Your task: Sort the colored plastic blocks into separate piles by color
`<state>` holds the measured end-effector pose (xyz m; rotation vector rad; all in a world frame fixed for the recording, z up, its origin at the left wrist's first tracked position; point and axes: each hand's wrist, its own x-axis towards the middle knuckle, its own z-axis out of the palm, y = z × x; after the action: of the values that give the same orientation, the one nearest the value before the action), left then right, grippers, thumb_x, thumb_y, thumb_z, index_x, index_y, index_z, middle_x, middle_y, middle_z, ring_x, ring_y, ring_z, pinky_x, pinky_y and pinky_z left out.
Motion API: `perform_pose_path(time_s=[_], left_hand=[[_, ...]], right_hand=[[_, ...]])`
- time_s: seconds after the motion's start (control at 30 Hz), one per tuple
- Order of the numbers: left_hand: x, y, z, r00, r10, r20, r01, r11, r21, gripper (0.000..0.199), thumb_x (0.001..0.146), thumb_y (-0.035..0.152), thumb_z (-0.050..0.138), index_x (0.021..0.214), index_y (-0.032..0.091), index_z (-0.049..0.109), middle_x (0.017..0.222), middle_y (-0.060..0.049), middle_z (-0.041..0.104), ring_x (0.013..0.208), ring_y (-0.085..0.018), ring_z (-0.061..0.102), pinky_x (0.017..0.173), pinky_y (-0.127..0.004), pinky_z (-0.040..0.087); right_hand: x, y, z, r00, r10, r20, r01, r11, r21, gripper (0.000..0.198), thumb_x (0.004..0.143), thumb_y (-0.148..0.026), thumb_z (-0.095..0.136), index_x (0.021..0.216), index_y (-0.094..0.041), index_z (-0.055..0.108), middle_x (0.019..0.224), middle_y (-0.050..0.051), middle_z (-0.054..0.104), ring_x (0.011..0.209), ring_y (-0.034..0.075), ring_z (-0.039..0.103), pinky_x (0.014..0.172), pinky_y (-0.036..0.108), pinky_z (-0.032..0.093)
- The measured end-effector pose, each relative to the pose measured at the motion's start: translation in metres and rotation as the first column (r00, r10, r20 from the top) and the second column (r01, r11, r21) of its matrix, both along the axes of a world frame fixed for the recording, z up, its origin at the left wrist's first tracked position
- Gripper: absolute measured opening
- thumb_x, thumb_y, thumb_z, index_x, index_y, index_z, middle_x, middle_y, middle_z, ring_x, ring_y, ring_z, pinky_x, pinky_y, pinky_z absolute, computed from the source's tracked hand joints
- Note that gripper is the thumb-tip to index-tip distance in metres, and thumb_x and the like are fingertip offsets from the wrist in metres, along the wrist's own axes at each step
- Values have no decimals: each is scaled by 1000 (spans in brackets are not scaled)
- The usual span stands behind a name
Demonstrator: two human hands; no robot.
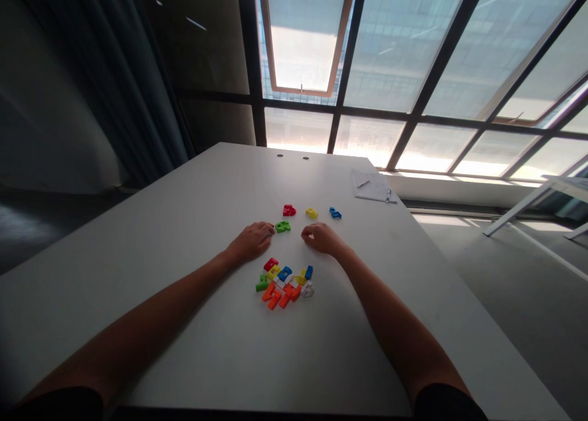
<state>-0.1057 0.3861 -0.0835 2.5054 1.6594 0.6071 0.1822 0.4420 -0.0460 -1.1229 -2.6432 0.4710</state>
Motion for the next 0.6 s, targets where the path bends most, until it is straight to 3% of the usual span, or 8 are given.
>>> perform_pose_path(time_s=[0.07,0.13,0.2,0.3,0.4,0.5,0.6], left_hand=[[0,0,0,1000,-1,-1,1,1000,3,26,94,22,50,115,23,64,131,-9,69,122,-26,62,110,-44,49],[0,0,0,1000,1,-3,-1,1000,4,26,94,22,49,115,23,64,131,-9,69,121,-26,63,109,-44,50],[0,0,1,1000,8,-1,-8,1000,2,26,94,23,49,115,23,65,131,-9,69,120,-26,63,107,-44,50],[2,-1,2,1000,7,-4,-7,1000,-1,26,95,23,49,115,23,65,132,-10,69,120,-26,63,107,-44,50],[6,-5,5,999,43,-23,-43,999,22,24,95,24,51,113,22,67,126,-9,72,116,-26,65,103,-42,52],[8,-10,10,988,147,-54,-143,987,71,21,95,28,54,109,23,70,112,-8,75,102,-26,69,90,-38,54],[1,-9,13,973,212,-92,-202,974,101,21,97,31,54,106,25,73,102,-7,77,93,-26,71,80,-35,54]], right_hand=[[-8,-10,13,984,178,-18,-178,966,-190,18,96,-25,67,106,-19,81,100,6,79,88,20,71,83,30,52],[-17,-21,22,956,293,-35,-287,898,-332,21,93,-32,72,109,-21,81,100,4,78,87,19,70,78,27,52],[-26,-30,26,926,376,-33,-357,844,-401,25,90,-35,76,111,-22,81,102,3,77,90,18,70,79,26,52],[-31,-33,24,907,422,5,-374,809,-454,27,87,-35,80,111,-23,81,102,3,76,90,17,68,79,25,51],[-24,-23,17,941,335,46,-283,855,-435,26,89,-35,78,112,-25,81,99,3,76,86,17,67,77,25,50],[-9,-6,9,980,191,51,-168,941,-295,23,92,-33,74,112,-25,81,99,4,78,86,18,68,79,27,50],[9,12,-1,999,29,21,-25,985,-171,19,95,-32,72,109,-25,82,100,5,79,87,20,70,83,29,51]])
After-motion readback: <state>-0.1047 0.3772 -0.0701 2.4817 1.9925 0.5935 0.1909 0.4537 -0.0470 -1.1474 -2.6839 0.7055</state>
